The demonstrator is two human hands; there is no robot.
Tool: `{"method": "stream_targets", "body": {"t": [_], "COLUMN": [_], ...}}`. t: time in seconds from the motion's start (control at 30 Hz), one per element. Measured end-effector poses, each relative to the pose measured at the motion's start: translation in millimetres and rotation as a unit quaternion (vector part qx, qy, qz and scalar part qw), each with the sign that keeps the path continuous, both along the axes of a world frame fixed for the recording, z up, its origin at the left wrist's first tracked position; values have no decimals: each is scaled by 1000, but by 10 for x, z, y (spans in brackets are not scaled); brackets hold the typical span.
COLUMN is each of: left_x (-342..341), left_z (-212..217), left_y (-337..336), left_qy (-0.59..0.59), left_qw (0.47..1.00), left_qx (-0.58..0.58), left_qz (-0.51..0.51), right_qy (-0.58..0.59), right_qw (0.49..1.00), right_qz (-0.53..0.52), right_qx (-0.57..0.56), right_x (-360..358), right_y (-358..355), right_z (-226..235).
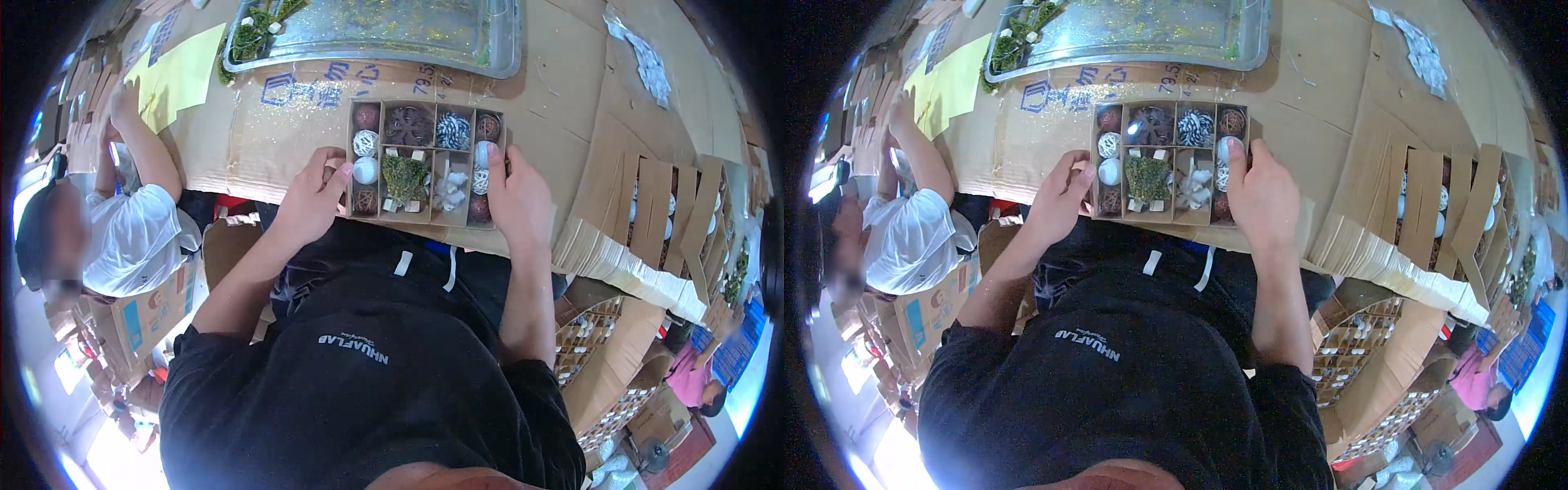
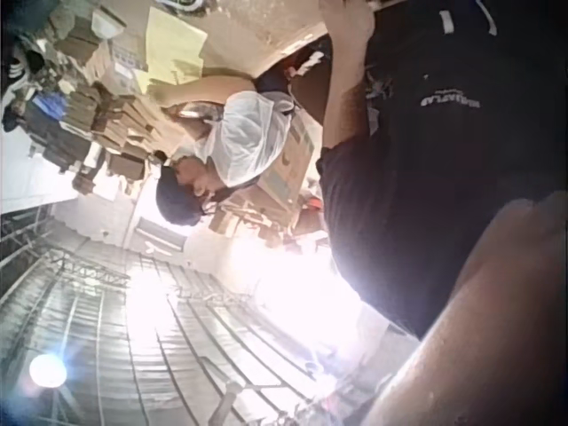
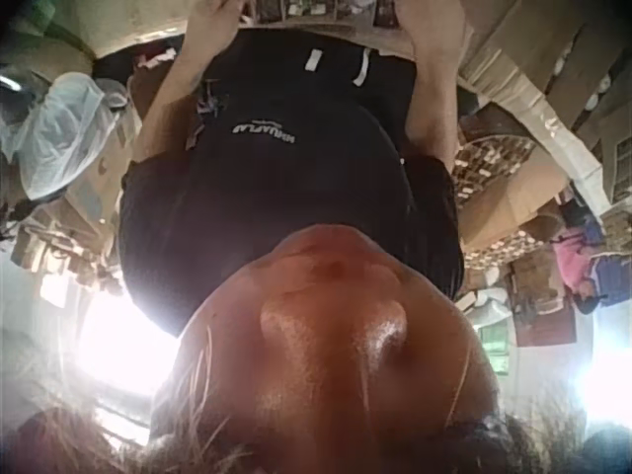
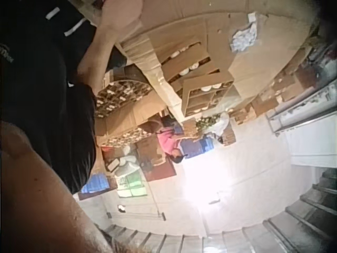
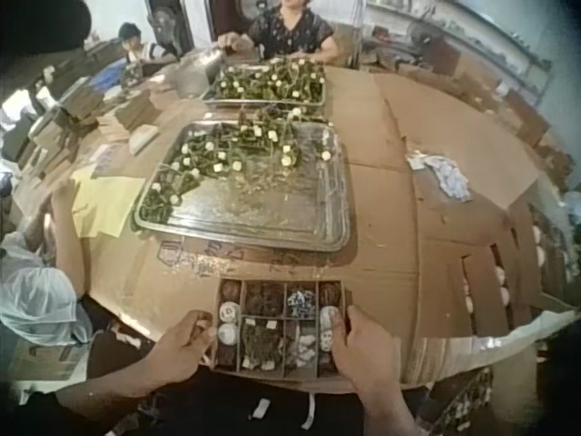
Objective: Assembling and packaging various small decorative items like miniature trees, stars, and balls into boxes.
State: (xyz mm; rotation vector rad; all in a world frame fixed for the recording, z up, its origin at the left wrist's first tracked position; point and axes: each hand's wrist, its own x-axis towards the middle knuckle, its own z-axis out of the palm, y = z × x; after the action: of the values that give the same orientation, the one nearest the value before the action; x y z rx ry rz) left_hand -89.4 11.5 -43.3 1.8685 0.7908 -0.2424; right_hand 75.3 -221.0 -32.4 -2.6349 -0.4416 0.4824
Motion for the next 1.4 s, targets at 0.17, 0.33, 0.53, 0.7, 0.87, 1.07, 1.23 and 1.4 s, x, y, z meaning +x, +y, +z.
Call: {"method": "stream_targets", "body": {"t": [0.17,0.33,0.53,0.7,0.87,1.07,1.23,1.4], "left_x": [63,51,-116,-125,-303,-990,-90,-383], "left_z": [62,-82,34,-21,-547,-810,-980,-879], "left_y": [-60,-188,-51,521,2709,4472,4145,4419], "left_qy": [33,36,-106,-42,-195,-213,-121,-221], "left_qw": [971,952,992,958,821,828,853,817], "left_qx": [209,270,58,-159,-68,-181,-166,-173], "left_qz": [-110,-136,45,237,533,487,481,504], "right_qy": [-94,-182,38,221,-244,-433,-429,-415], "right_qw": [992,980,963,855,882,879,862,901], "right_qz": [27,20,-49,-86,-53,-166,-208,-89], "right_qx": [-74,-80,263,462,401,-111,-172,-85], "right_x": [-8,-102,-231,-237,-119,444,358,443], "right_y": [125,108,127,122,-734,-1658,-1917,-2161], "right_z": [-141,-306,-37,-54,849,1437,1365,1344]}}
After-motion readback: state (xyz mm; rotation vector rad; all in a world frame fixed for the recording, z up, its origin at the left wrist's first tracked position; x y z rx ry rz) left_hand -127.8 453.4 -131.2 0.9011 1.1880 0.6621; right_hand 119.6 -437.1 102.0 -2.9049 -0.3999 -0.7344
